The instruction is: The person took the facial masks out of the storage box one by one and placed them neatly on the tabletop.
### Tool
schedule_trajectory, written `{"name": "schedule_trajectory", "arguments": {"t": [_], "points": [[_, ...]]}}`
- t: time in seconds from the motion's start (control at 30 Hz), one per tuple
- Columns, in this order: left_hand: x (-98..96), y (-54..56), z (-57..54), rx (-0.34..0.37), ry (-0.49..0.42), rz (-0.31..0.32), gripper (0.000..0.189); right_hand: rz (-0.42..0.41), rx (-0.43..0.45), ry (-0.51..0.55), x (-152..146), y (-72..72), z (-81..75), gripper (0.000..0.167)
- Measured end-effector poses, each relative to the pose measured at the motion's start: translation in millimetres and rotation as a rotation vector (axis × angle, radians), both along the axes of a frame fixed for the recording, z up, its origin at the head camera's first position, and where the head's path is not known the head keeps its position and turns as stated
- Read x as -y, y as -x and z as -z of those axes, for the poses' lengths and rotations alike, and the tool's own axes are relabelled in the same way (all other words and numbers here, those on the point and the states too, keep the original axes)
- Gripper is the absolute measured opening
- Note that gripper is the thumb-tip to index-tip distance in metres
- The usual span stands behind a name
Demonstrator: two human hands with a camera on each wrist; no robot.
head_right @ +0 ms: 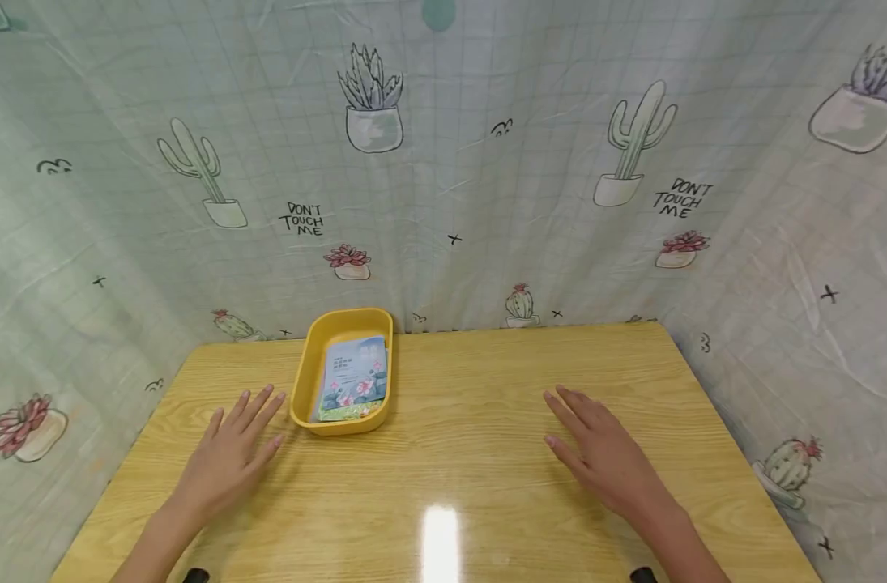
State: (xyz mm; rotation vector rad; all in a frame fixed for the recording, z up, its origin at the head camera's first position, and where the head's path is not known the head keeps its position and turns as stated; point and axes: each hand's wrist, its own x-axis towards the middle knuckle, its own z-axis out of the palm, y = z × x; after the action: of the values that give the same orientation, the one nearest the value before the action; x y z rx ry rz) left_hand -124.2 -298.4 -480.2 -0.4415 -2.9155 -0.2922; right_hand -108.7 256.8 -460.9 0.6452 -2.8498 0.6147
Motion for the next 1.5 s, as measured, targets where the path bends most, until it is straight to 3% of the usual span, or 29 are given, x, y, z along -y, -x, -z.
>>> {"name": "schedule_trajectory", "arguments": {"t": [0.2,0.4,0.73,1.03,1.3,1.5], "points": [[2.7,7.1,-7.7,0.079,-0.081,0.007,0.066,0.012,0.075,0.019,10.2,2.0,-1.5,0.062],[7.9,17.8,-10.2,0.116,-0.195,0.022,0.063,0.012,0.120,0.025,19.6,3.5,-2.9,0.061],[14.1,35.5,-12.6,0.241,-0.438,0.035,0.064,0.003,0.110,0.019,32.1,8.6,-3.2,0.057],[13.1,46.7,-14.4,0.362,-0.561,0.022,0.063,-0.042,0.090,0.073,47.1,20.9,-4.7,0.056],[10.3,58.0,-13.1,0.429,-0.651,0.024,0.061,-0.062,0.160,0.146,64.7,28.0,-11.1,0.055],[8.6,65.1,-7.7,0.455,-0.765,0.056,0.063,-0.095,0.154,0.175,78.5,35.4,-12.8,0.054]]}}
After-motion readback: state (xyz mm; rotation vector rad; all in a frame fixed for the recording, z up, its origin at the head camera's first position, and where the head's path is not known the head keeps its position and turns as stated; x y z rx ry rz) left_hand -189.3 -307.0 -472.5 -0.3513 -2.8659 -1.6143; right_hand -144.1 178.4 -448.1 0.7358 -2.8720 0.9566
